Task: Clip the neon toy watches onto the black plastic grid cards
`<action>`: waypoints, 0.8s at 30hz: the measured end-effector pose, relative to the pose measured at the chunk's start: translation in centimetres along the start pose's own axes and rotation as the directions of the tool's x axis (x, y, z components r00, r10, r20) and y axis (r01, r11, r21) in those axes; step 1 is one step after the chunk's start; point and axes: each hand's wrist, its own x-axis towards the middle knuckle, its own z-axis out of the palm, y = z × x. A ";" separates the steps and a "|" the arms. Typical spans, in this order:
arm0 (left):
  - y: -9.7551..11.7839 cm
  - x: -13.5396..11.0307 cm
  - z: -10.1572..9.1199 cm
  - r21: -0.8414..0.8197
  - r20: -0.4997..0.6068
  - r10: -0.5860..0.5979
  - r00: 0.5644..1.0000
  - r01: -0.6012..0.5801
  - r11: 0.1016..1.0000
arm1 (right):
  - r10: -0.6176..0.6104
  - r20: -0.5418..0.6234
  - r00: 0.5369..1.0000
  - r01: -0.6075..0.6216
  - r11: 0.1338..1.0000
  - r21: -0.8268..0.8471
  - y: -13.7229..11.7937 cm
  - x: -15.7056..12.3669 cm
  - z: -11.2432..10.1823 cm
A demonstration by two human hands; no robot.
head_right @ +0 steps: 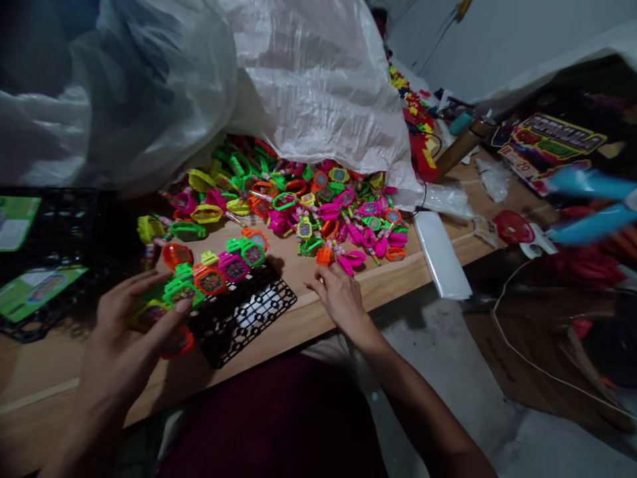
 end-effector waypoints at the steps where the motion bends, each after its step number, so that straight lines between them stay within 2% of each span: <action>1: 0.1 0.0 -0.1 0.066 -0.010 0.069 0.998 -0.068 0.996 | 0.000 -0.020 1.000 0.001 0.999 0.039 0.1 -0.5 0.2; 3: 0.4 0.0 -0.1 0.143 0.001 0.134 0.991 -0.132 0.981 | 0.019 -0.066 0.998 -0.006 0.982 0.190 -0.5 -1.4 0.8; 5: 0.6 -0.2 0.0 0.142 0.041 0.173 0.984 -0.177 0.974 | 0.049 -0.055 0.997 -0.024 0.922 0.387 -2.1 -1.8 1.6; 8: 0.6 -0.4 0.2 0.156 0.066 0.189 0.980 -0.197 0.968 | -0.021 0.090 0.996 -0.039 0.786 0.617 -5.5 -1.8 3.1; 11: 0.4 -0.4 0.2 0.173 0.067 0.196 0.978 -0.205 0.963 | -0.150 0.210 0.966 -0.046 0.700 0.713 -8.8 -1.4 5.0; 14: 0.1 -0.4 0.0 0.183 0.086 0.192 0.978 -0.205 0.961 | -0.210 0.264 0.942 -0.059 0.669 0.741 -10.9 -0.9 6.9; 16: -0.1 -0.5 -0.1 0.181 0.103 0.199 0.975 -0.215 0.960 | -0.230 0.277 0.933 -0.039 0.700 0.714 -11.6 -0.7 7.8; 20: 0.0 -0.7 -0.2 0.186 0.117 0.244 0.963 -0.262 0.947 | -0.304 0.214 0.928 0.126 0.799 0.588 -11.8 -0.9 8.9; 24: 0.3 -1.2 -0.4 0.148 0.154 0.220 0.963 -0.243 0.959 | -0.416 0.140 0.898 0.296 0.809 0.508 -12.1 -1.3 9.5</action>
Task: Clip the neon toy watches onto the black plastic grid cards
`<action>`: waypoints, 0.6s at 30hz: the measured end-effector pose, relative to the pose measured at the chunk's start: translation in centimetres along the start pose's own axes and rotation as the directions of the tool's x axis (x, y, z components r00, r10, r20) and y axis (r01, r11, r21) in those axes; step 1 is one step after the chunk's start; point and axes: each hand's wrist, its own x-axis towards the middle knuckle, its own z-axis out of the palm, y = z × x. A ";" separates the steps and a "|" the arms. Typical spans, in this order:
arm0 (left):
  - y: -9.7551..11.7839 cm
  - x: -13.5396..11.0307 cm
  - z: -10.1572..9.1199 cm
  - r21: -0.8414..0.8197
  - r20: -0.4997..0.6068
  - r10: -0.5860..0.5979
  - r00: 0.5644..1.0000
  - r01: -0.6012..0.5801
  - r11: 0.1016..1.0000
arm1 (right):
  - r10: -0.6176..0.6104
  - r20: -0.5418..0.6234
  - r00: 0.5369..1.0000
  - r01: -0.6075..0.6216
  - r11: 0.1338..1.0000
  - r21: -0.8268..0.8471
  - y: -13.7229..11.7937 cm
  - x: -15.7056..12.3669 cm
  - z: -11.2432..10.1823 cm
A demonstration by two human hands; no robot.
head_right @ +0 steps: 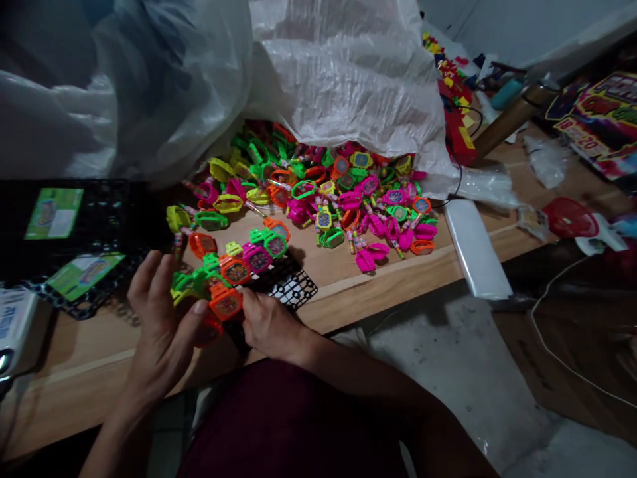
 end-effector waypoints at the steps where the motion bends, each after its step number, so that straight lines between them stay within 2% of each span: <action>1: 0.0 -0.1 -0.1 -0.016 0.016 -0.010 1.000 0.010 1.000 | -0.030 0.007 1.000 0.030 0.999 -0.030 -0.1 0.0 0.2; 5: -0.3 -0.2 -0.3 -0.034 0.061 0.005 0.998 -0.003 0.999 | -0.093 0.087 0.992 0.105 0.983 -0.150 -0.8 0.5 1.0; 7: -0.7 0.0 -0.1 -0.001 0.042 0.023 0.999 -0.023 1.000 | -0.102 0.133 0.986 0.122 0.980 -0.159 -0.9 0.9 0.9; 10: -1.1 0.4 0.3 0.080 -0.009 0.039 0.999 -0.038 0.996 | -0.174 0.177 0.969 0.188 0.980 -0.070 -0.2 1.4 -1.1; 12: -1.0 0.7 0.4 0.109 -0.014 0.060 0.998 -0.058 0.992 | -0.238 0.136 0.962 0.245 0.969 -0.038 0.6 1.3 -4.6; 14: -0.3 1.0 0.1 0.128 -0.005 0.079 0.997 -0.078 0.989 | -0.235 0.061 0.970 0.241 0.963 -0.121 1.5 0.8 -9.6; 16: 0.6 1.3 -0.2 0.146 0.001 0.087 0.996 -0.087 0.986 | -0.129 -0.011 0.992 0.118 0.939 -0.322 2.9 0.1 -15.2; 18: 1.4 1.6 -0.4 0.163 0.012 0.084 0.996 -0.085 0.983 | -0.004 0.017 1.000 0.012 0.837 -0.546 4.7 -0.7 -19.9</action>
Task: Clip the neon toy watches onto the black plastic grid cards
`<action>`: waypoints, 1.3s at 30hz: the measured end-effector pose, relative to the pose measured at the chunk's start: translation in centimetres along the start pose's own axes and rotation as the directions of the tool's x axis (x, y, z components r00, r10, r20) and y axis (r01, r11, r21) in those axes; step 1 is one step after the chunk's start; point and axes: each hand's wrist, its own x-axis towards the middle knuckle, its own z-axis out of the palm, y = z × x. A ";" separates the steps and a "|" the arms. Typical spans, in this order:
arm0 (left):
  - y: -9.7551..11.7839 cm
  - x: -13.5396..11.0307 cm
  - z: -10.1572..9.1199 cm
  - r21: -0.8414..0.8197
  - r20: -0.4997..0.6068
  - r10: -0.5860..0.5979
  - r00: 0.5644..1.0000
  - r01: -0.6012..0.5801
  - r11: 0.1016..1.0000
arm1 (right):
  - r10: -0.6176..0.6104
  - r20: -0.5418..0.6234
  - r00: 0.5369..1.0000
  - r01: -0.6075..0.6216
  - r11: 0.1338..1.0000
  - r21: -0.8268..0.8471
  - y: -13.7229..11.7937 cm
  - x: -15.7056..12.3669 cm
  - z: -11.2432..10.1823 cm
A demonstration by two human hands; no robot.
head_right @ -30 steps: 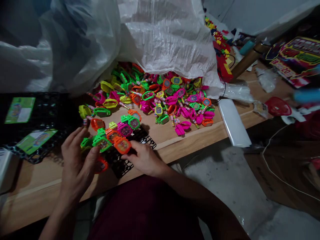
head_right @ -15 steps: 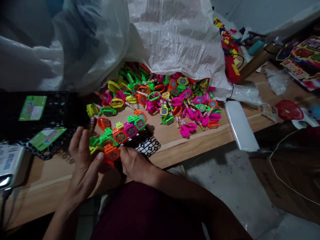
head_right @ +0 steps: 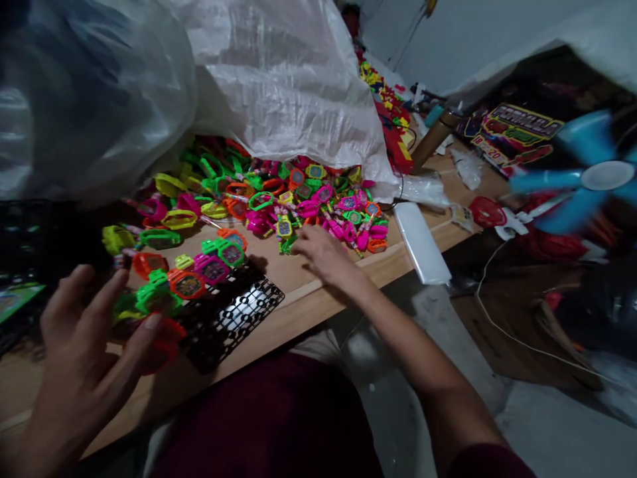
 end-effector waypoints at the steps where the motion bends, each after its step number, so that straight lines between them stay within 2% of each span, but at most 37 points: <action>1: 0.2 0.2 0.0 0.010 0.005 0.005 1.000 -0.005 1.000 | 0.049 0.041 0.998 -0.044 0.993 -0.112 1.8 -0.4 -0.9; 4: 0.1 0.4 0.5 0.053 0.002 0.034 0.999 -0.034 0.998 | 0.132 0.158 0.978 -0.084 0.956 -0.280 5.1 -1.3 -1.4; 6: -0.2 0.3 1.0 0.072 -0.013 0.044 0.999 -0.043 0.997 | 0.100 0.187 0.977 -0.052 0.968 -0.246 5.7 -1.8 -0.8; 8: -0.4 0.1 1.2 0.079 -0.015 0.030 0.999 -0.028 0.996 | 0.037 0.143 0.989 -0.018 0.991 -0.134 5.2 -2.2 0.0; 11: -0.1 -0.1 1.0 0.065 0.018 -0.007 1.000 0.006 0.998 | -0.047 0.002 0.999 0.046 0.992 0.115 2.7 -2.2 1.1; 14: 0.2 -0.2 0.7 0.034 0.056 -0.045 0.997 0.043 0.998 | -0.087 -0.092 0.992 0.115 0.923 0.368 -1.3 -1.7 2.7; 17: 0.4 -0.1 0.6 0.036 0.069 -0.052 0.996 0.050 0.998 | -0.079 -0.102 0.992 0.124 0.790 0.600 -5.9 -0.8 5.4; 20: 0.4 -0.1 0.6 0.040 0.078 -0.038 0.996 0.035 0.999 | -0.060 -0.070 0.996 0.092 0.688 0.720 -9.4 0.3 8.8; 22: 0.2 -0.2 0.6 0.036 0.082 -0.025 0.996 0.022 0.999 | -0.065 -0.066 0.996 0.093 0.702 0.706 -10.5 0.7 10.9; 25: 0.0 -0.3 0.6 0.039 0.088 -0.012 0.996 0.009 0.999 | -0.118 -0.090 0.989 0.149 0.761 0.631 -10.8 0.7 12.9; 29: 0.1 -0.2 0.5 0.051 0.126 -0.035 0.991 0.029 0.998 | -0.251 -0.134 0.959 0.282 0.778 0.562 -10.3 0.4 13.9; 31: 0.4 0.0 0.5 0.081 0.126 -0.049 0.991 0.039 0.996 | -0.286 -0.121 0.951 0.307 0.804 0.509 -10.6 0.5 14.1; 36: 1.5 0.5 1.0 0.252 0.142 -0.006 0.990 -0.030 0.967 | -0.343 0.047 0.938 0.302 0.877 0.373 -12.1 1.5 13.9; 37: 1.6 0.6 1.1 0.281 0.155 0.003 0.988 -0.047 0.958 | -0.349 0.051 0.936 0.304 0.871 0.385 -11.9 1.7 13.3; 39: 1.4 0.6 1.1 0.312 0.169 0.000 0.986 -0.053 0.949 | -0.338 -0.017 0.941 0.311 0.845 0.436 -10.8 1.9 11.4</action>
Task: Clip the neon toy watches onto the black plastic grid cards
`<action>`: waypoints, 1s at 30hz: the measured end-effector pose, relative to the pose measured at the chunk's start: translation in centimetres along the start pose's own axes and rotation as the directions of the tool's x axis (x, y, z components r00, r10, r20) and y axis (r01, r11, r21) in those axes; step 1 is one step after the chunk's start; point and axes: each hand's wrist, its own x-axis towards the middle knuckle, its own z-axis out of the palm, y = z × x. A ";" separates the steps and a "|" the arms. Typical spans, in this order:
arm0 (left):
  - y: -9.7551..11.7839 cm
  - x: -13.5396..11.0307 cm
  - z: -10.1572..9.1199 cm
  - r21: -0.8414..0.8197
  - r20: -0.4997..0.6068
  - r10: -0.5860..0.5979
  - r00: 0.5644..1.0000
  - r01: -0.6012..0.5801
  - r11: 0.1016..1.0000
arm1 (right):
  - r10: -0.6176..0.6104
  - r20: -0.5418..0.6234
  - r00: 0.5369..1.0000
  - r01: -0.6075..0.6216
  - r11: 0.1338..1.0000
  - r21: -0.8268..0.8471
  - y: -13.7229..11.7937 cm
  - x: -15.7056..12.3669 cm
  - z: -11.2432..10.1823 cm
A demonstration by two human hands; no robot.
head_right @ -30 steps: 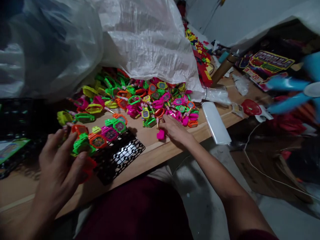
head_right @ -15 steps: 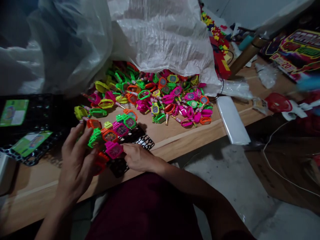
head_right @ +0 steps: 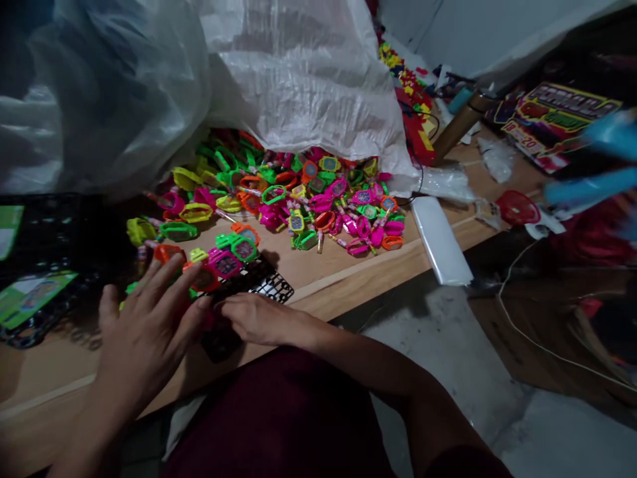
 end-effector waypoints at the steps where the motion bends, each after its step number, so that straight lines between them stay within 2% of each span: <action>1: -0.2 0.0 0.0 0.001 0.003 -0.007 1.000 0.007 1.000 | 0.004 -0.058 0.998 -0.003 1.000 0.019 0.3 -0.3 -1.6; 3: -0.6 -0.2 0.0 -0.008 0.007 -0.014 1.000 0.014 1.000 | 0.079 -0.206 0.975 -0.082 0.997 -0.007 1.5 -1.4 -5.2; 5: -0.9 -0.4 0.0 -0.012 -0.004 -0.010 1.000 0.010 1.000 | 0.216 -0.354 0.910 -0.275 0.954 -0.123 3.2 -2.6 -8.7; 6: -0.9 -0.4 0.0 -0.008 -0.011 -0.012 1.000 0.012 1.000 | 0.283 -0.405 0.870 -0.387 0.899 -0.203 4.1 -3.3 -10.1; 8: -0.8 -0.4 0.1 0.008 -0.016 -0.024 1.000 0.024 1.000 | 0.382 -0.433 0.817 -0.537 0.778 -0.326 5.4 -4.4 -11.8; 9: -0.7 -0.4 0.1 0.016 -0.014 -0.030 0.999 0.030 0.999 | 0.412 -0.410 0.814 -0.560 0.745 -0.362 5.7 -4.8 -12.0; 10: -0.7 -0.4 0.1 0.021 -0.008 -0.034 0.999 0.034 0.999 | 0.427 -0.372 0.824 -0.554 0.742 -0.377 5.8 -5.1 -11.9; 13: -0.5 -0.3 0.0 0.006 0.007 -0.032 0.999 0.032 0.999 | 0.388 -0.292 0.874 -0.474 0.812 -0.340 5.3 -5.4 -10.6; 18: -1.0 -0.3 -0.2 -0.025 0.024 -0.045 0.999 0.046 0.999 | 0.392 -0.288 0.874 -0.476 0.808 -0.346 5.5 -4.9 -9.7; 20: -1.0 -0.5 -0.3 -0.039 0.031 -0.054 0.998 0.055 0.998 | 0.387 -0.267 0.882 -0.457 0.839 -0.295 5.8 -4.7 -9.9; 22: -0.9 -0.6 -0.3 -0.056 0.032 -0.059 0.998 0.061 0.997 | 0.344 -0.263 0.901 -0.397 0.898 -0.187 5.2 -4.5 -9.8; 25: -0.7 -0.6 -0.2 -0.067 0.014 -0.070 0.997 0.070 0.995 | 0.272 -0.258 0.927 -0.270 0.962 0.041 2.9 -3.8 -8.8; 27: -0.7 -0.6 -0.2 -0.064 0.005 -0.080 0.997 0.080 0.995 | 0.267 -0.234 0.935 -0.221 0.954 0.204 0.9 -3.0 -7.4; 30: -0.7 -0.4 -0.2 -0.063 0.012 -0.080 0.997 0.081 0.995 | 0.303 -0.178 0.936 -0.222 0.903 0.367 -0.9 -1.6 -4.4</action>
